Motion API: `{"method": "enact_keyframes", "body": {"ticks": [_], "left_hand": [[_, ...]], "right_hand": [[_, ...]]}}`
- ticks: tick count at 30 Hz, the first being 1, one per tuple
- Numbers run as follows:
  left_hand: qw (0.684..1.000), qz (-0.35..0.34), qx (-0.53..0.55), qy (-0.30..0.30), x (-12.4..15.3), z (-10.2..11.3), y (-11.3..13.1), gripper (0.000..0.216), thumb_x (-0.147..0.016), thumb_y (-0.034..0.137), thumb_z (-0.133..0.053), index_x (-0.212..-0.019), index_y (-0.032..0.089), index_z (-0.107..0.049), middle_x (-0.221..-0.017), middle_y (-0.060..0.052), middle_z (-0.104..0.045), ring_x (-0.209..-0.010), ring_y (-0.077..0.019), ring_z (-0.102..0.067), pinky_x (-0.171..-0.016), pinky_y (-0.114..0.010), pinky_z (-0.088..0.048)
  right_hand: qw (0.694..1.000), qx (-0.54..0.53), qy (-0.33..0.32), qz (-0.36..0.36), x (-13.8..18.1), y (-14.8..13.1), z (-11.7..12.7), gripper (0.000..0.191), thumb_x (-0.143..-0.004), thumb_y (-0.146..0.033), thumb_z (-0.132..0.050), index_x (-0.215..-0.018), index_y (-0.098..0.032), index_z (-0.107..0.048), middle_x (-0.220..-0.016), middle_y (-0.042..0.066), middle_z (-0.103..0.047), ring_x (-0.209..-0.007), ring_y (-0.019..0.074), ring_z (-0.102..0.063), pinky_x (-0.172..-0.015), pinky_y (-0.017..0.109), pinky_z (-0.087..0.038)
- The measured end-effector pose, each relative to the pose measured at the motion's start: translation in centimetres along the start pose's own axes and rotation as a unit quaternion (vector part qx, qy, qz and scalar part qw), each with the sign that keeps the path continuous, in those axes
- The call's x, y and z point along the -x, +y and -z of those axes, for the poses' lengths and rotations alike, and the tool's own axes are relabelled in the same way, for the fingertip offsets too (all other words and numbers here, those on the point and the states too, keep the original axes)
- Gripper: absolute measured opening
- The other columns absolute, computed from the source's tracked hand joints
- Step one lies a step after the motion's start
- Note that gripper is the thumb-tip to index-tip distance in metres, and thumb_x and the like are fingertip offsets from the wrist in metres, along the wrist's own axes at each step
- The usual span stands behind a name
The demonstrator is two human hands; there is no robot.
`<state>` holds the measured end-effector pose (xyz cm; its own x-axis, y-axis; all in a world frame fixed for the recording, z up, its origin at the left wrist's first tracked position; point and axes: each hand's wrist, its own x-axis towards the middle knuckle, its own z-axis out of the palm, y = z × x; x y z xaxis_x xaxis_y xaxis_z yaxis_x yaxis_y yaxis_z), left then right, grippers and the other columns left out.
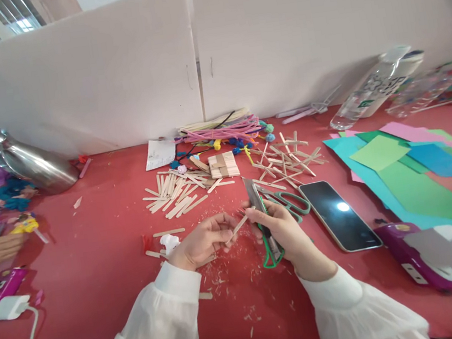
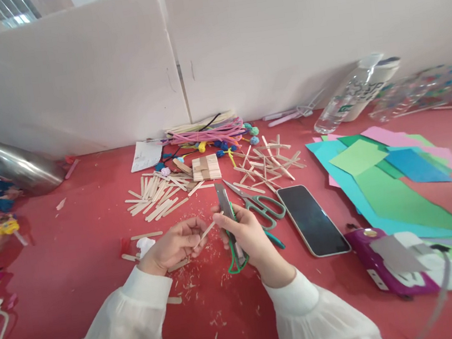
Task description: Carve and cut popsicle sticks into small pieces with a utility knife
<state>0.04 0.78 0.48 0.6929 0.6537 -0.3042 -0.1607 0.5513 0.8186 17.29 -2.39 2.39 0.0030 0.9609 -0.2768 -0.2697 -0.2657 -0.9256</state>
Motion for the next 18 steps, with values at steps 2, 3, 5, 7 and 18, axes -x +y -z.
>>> {"method": "enact_keyframes", "body": {"ticks": [2,3,5,7,18], "left_hand": [[1.0,-0.001,-0.012,0.014,0.1,-0.1,-0.1,0.025,-0.066,0.028,-0.071,-0.085,0.017,-0.059,-0.065,0.001,-0.054,-0.052,-0.0066,-0.047,-0.05,-0.02,-0.034],[0.999,-0.007,-0.029,0.024,0.1,-0.2,-0.1,0.025,-0.067,0.03,-0.07,-0.086,0.017,-0.059,-0.066,0.001,-0.054,-0.052,-0.0067,-0.047,-0.051,-0.02,-0.034],[0.997,-0.025,-0.068,0.039,0.2,-0.5,0.1,0.026,-0.07,0.034,-0.068,-0.089,0.017,-0.059,-0.068,0.001,-0.055,-0.052,-0.0065,-0.046,-0.051,-0.021,-0.034],[0.992,-0.048,-0.105,0.044,0.2,-0.9,0.3,0.027,-0.072,0.035,-0.067,-0.09,0.016,-0.06,-0.069,0.001,-0.055,-0.051,-0.006,-0.045,-0.052,-0.021,-0.034],[0.951,-0.128,-0.214,0.182,-0.7,-0.3,0.1,0.024,-0.074,0.038,-0.06,-0.069,0.017,-0.051,-0.056,0.006,-0.042,-0.048,-0.0062,-0.033,-0.049,-0.019,-0.027]], "right_hand": [[1.0,0.004,0.014,0.002,-0.1,0.3,-0.1,0.037,-0.062,-0.048,-0.07,-0.077,-0.019,-0.052,-0.039,-0.009,-0.046,-0.033,0.0077,-0.04,-0.033,0.019,-0.032],[0.999,0.013,0.029,0.007,-0.1,0.4,-0.2,0.036,-0.062,-0.048,-0.07,-0.073,-0.019,-0.05,-0.039,-0.009,-0.046,-0.033,0.0075,-0.039,-0.033,0.019,-0.032],[0.997,0.032,0.06,0.021,-0.3,0.8,-0.2,0.038,-0.063,-0.049,-0.07,-0.065,-0.02,-0.047,-0.039,-0.008,-0.046,-0.032,0.0072,-0.04,-0.034,0.02,-0.032],[0.995,0.046,0.077,0.033,-0.4,1.0,-0.2,0.039,-0.064,-0.05,-0.07,-0.06,-0.019,-0.046,-0.039,-0.007,-0.046,-0.033,0.0071,-0.04,-0.035,0.02,-0.033],[0.99,0.081,0.082,0.087,-0.5,0.9,0.0,0.034,-0.074,-0.05,-0.059,-0.067,-0.02,-0.045,-0.046,-0.007,-0.048,-0.034,0.0085,-0.045,-0.037,0.022,-0.034]]}}
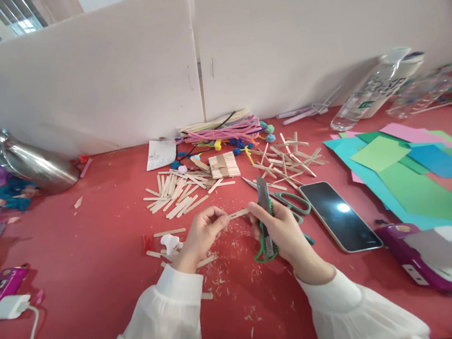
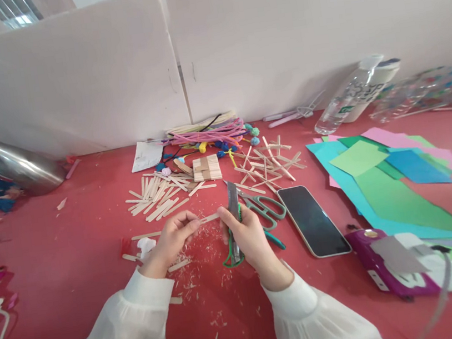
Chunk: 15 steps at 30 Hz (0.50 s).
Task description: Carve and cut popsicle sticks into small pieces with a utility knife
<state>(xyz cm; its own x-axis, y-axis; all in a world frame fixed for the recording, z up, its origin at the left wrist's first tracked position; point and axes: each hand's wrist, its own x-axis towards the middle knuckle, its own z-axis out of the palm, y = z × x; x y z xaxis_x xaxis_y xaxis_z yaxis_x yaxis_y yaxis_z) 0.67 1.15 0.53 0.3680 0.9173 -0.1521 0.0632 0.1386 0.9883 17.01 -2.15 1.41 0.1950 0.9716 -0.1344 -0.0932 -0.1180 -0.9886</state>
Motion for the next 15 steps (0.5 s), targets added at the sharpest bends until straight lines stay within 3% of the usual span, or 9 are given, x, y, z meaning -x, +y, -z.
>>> {"method": "enact_keyframes", "body": {"ticks": [3,7,10,15], "left_hand": [[0.995,-0.044,-0.043,0.076,-0.2,0.3,-0.2,0.024,-0.077,0.039,-0.057,-0.071,0.016,-0.051,-0.059,0.005,-0.041,-0.052,-0.0076,-0.035,-0.051,-0.02,-0.03],[0.981,-0.078,-0.098,0.147,-0.2,0.5,-0.3,0.022,-0.08,0.038,-0.053,-0.073,0.017,-0.053,-0.059,0.004,-0.042,-0.052,-0.0087,-0.036,-0.051,-0.02,-0.031],[0.975,-0.092,-0.112,0.166,-0.1,0.5,-0.3,0.02,-0.081,0.036,-0.051,-0.074,0.017,-0.053,-0.06,0.004,-0.044,-0.051,-0.009,-0.038,-0.051,-0.02,-0.032],[0.971,-0.109,-0.14,0.163,0.0,0.1,-0.1,0.02,-0.082,0.035,-0.05,-0.075,0.017,-0.053,-0.062,0.002,-0.051,-0.052,-0.0097,-0.043,-0.05,-0.02,-0.035]], "right_hand": [[0.998,0.039,0.001,0.053,0.0,0.2,0.3,0.03,-0.079,-0.05,-0.054,-0.08,-0.022,-0.043,-0.059,-0.007,-0.055,-0.034,0.0083,-0.046,-0.036,0.022,-0.034],[0.986,0.131,-0.095,0.051,0.5,0.8,0.2,0.026,-0.085,-0.047,-0.044,-0.074,-0.025,-0.034,-0.056,-0.008,-0.051,-0.034,0.0089,-0.046,-0.035,0.022,-0.035],[0.963,0.209,-0.161,0.048,0.8,1.2,-0.1,0.025,-0.086,-0.041,-0.042,-0.07,-0.025,-0.031,-0.051,-0.009,-0.044,-0.034,0.0092,-0.047,-0.039,0.022,-0.036],[0.956,0.23,-0.178,0.033,0.9,1.6,-0.4,0.023,-0.087,-0.037,-0.039,-0.071,-0.025,-0.029,-0.052,-0.009,-0.046,-0.034,0.0103,-0.049,-0.039,0.023,-0.036]]}}
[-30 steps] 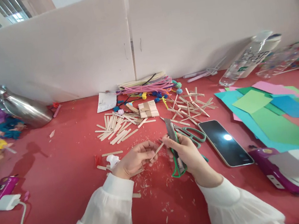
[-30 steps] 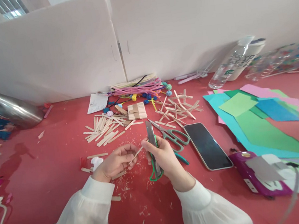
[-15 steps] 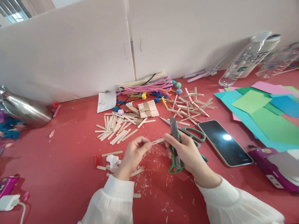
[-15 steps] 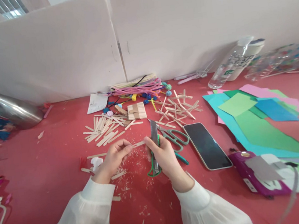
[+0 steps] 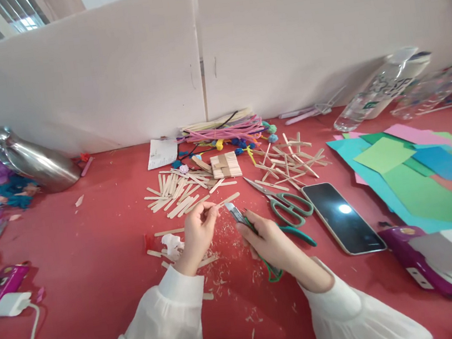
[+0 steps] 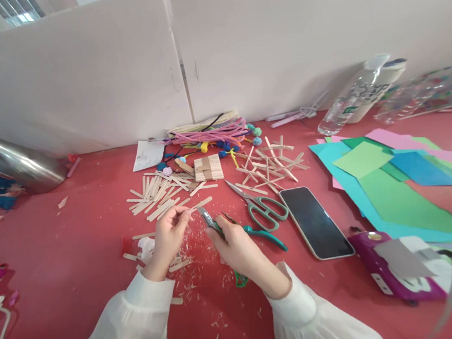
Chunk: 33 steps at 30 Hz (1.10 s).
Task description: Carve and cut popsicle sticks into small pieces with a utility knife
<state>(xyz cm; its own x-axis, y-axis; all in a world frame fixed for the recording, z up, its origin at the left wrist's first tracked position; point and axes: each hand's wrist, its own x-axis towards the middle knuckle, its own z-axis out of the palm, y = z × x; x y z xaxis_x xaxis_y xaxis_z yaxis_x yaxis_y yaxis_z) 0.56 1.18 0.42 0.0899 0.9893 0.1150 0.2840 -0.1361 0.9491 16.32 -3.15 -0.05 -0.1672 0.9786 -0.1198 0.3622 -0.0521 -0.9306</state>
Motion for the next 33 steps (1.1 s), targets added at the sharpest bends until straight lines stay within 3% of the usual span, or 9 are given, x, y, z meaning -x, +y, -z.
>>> {"method": "enact_keyframes", "body": {"ticks": [6,10,14,20,25,28,33], "left_hand": [[1.0,-0.019,-0.013,0.008,0.3,-0.3,-0.1,0.016,-0.083,0.032,-0.05,-0.08,0.017,-0.055,-0.067,0.0,-0.058,-0.057,-0.0109,-0.052,-0.054,-0.02,-0.04],[0.997,-0.054,-0.047,0.015,0.4,-0.4,-0.3,0.014,-0.084,0.029,-0.049,-0.081,0.018,-0.055,-0.071,-0.001,-0.061,-0.063,-0.0122,-0.057,-0.058,-0.021,-0.043],[0.991,-0.094,-0.092,0.038,0.4,-0.5,-0.5,0.013,-0.085,0.025,-0.048,-0.079,0.019,-0.057,-0.074,-0.001,-0.063,-0.066,-0.0121,-0.058,-0.059,-0.02,-0.043],[0.986,-0.113,-0.104,0.063,0.6,-0.7,-0.8,0.011,-0.085,0.023,-0.048,-0.078,0.018,-0.057,-0.07,0.0,-0.062,-0.064,-0.0116,-0.058,-0.058,-0.02,-0.043],[0.992,-0.082,-0.069,0.065,0.7,-1.0,-1.2,0.014,-0.085,0.026,-0.048,-0.077,0.018,-0.056,-0.069,0.0,-0.061,-0.064,-0.0121,-0.058,-0.06,-0.021,-0.044],[0.997,-0.044,-0.023,0.062,0.6,-1.2,-1.0,0.015,-0.084,0.029,-0.049,-0.076,0.018,-0.055,-0.066,0.0,-0.059,-0.062,-0.0122,-0.057,-0.06,-0.022,-0.045],[0.998,0.026,0.043,0.05,0.5,-1.2,-0.1,0.018,-0.082,0.032,-0.051,-0.074,0.017,-0.054,-0.061,0.001,-0.058,-0.053,-0.0104,-0.053,-0.053,-0.021,-0.042]], "right_hand": [[1.0,-0.001,-0.012,-0.015,0.0,0.0,0.0,0.022,-0.087,-0.036,-0.038,-0.071,-0.025,-0.03,-0.049,-0.009,-0.047,-0.032,0.0097,-0.047,-0.038,0.022,-0.036],[0.994,-0.067,-0.036,-0.075,0.1,-0.9,0.0,0.023,-0.085,-0.037,-0.04,-0.07,-0.024,-0.03,-0.05,-0.009,-0.049,-0.029,0.0075,-0.045,-0.032,0.019,-0.033],[0.975,-0.156,-0.063,-0.147,0.2,-1.8,-0.3,0.024,-0.081,-0.041,-0.042,-0.07,-0.024,-0.03,-0.047,-0.01,-0.049,-0.026,0.007,-0.043,-0.026,0.017,-0.028],[0.942,-0.278,-0.08,-0.168,0.4,-2.3,-1.0,0.032,-0.074,-0.049,-0.05,-0.072,-0.024,-0.031,-0.045,-0.012,-0.048,-0.025,0.0069,-0.041,-0.025,0.019,-0.036],[0.918,-0.347,-0.079,-0.175,0.6,-2.6,-1.3,0.033,-0.073,-0.051,-0.051,-0.071,-0.023,-0.034,-0.046,-0.01,-0.049,-0.025,0.0061,-0.041,-0.024,0.018,-0.034],[0.932,-0.323,-0.063,-0.152,0.6,-2.4,-1.6,0.034,-0.073,-0.053,-0.05,-0.072,-0.023,-0.034,-0.047,-0.01,-0.049,-0.025,0.0069,-0.042,-0.025,0.019,-0.033],[0.986,-0.153,0.015,-0.071,0.6,-1.0,-1.9,0.028,-0.083,-0.047,-0.043,-0.071,-0.024,-0.032,-0.047,-0.011,-0.046,-0.028,0.007,-0.043,-0.03,0.018,-0.03]]}}
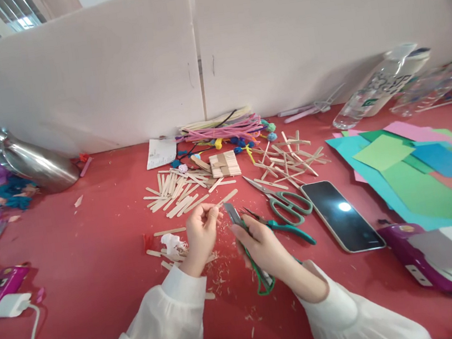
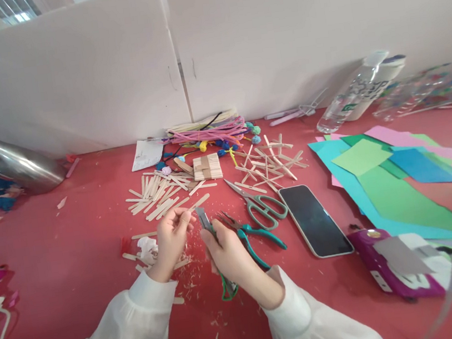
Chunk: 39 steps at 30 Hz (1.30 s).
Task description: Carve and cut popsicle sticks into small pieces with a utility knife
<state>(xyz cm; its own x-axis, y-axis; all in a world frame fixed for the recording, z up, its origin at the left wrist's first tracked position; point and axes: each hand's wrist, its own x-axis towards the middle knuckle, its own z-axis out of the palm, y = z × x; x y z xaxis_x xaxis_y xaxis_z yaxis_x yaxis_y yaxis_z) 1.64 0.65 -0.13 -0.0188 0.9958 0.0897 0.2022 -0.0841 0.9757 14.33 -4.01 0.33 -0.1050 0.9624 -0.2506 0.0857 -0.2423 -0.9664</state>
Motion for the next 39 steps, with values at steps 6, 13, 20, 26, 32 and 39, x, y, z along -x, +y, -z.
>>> {"method": "enact_keyframes", "body": {"ticks": [6,13,20,26,32,39], "left_hand": [[1.0,-0.002,0.005,0.001,0.0,0.1,-0.1,0.018,-0.081,0.033,-0.052,-0.074,0.016,-0.054,-0.062,0.0,-0.059,-0.053,-0.0104,-0.053,-0.055,-0.021,-0.043],[0.999,-0.029,-0.023,0.002,0.2,-0.1,-0.3,0.015,-0.083,0.029,-0.05,-0.076,0.017,-0.054,-0.066,-0.001,-0.061,-0.058,-0.0116,-0.057,-0.059,-0.023,-0.045],[0.998,-0.06,-0.027,0.014,0.5,-0.1,-0.8,0.015,-0.085,0.029,-0.049,-0.079,0.017,-0.054,-0.069,-0.001,-0.059,-0.064,-0.0119,-0.057,-0.062,-0.022,-0.045],[0.999,-0.03,0.013,0.006,0.5,-0.2,-0.5,0.018,-0.084,0.033,-0.05,-0.077,0.017,-0.054,-0.066,0.0,-0.056,-0.062,-0.0117,-0.055,-0.062,-0.023,-0.044],[0.993,0.046,0.104,-0.004,0.1,-0.2,0.0,0.019,-0.079,0.034,-0.055,-0.072,0.016,-0.053,-0.062,0.001,-0.057,-0.05,-0.0082,-0.048,-0.051,-0.02,-0.04],[0.975,0.1,0.199,-0.007,-0.4,-0.1,0.0,0.017,-0.073,0.031,-0.059,-0.07,0.015,-0.054,-0.064,0.0,-0.061,-0.048,-0.0061,-0.043,-0.049,-0.02,-0.036]], "right_hand": [[0.997,0.077,-0.004,0.018,0.0,0.2,0.4,0.025,-0.087,-0.041,-0.038,-0.07,-0.025,-0.03,-0.048,-0.01,-0.045,-0.029,0.0075,-0.044,-0.032,0.02,-0.032],[0.999,0.033,-0.028,-0.017,-0.1,-0.1,0.2,0.026,-0.084,-0.042,-0.041,-0.069,-0.024,-0.029,-0.047,-0.011,-0.046,-0.026,0.0065,-0.043,-0.028,0.017,-0.028],[0.984,-0.125,-0.081,-0.093,0.4,-1.6,0.1,0.033,-0.074,-0.051,-0.05,-0.072,-0.023,-0.033,-0.046,-0.011,-0.049,-0.025,0.0065,-0.042,-0.025,0.017,-0.033],[0.959,-0.23,-0.121,-0.112,0.3,-2.0,0.6,0.032,-0.072,-0.05,-0.054,-0.071,-0.021,-0.04,-0.046,-0.009,-0.047,-0.025,0.006,-0.04,-0.025,0.018,-0.032],[0.994,-0.101,-0.03,-0.031,0.1,-1.6,0.9,0.036,-0.075,-0.055,-0.051,-0.071,-0.023,-0.035,-0.047,-0.009,-0.049,-0.028,0.0073,-0.042,-0.029,0.019,-0.031],[0.992,0.099,0.028,0.069,-0.1,-0.2,1.3,0.027,-0.086,-0.046,-0.039,-0.072,-0.024,-0.033,-0.055,-0.007,-0.046,-0.037,0.0098,-0.046,-0.039,0.022,-0.035]]}}
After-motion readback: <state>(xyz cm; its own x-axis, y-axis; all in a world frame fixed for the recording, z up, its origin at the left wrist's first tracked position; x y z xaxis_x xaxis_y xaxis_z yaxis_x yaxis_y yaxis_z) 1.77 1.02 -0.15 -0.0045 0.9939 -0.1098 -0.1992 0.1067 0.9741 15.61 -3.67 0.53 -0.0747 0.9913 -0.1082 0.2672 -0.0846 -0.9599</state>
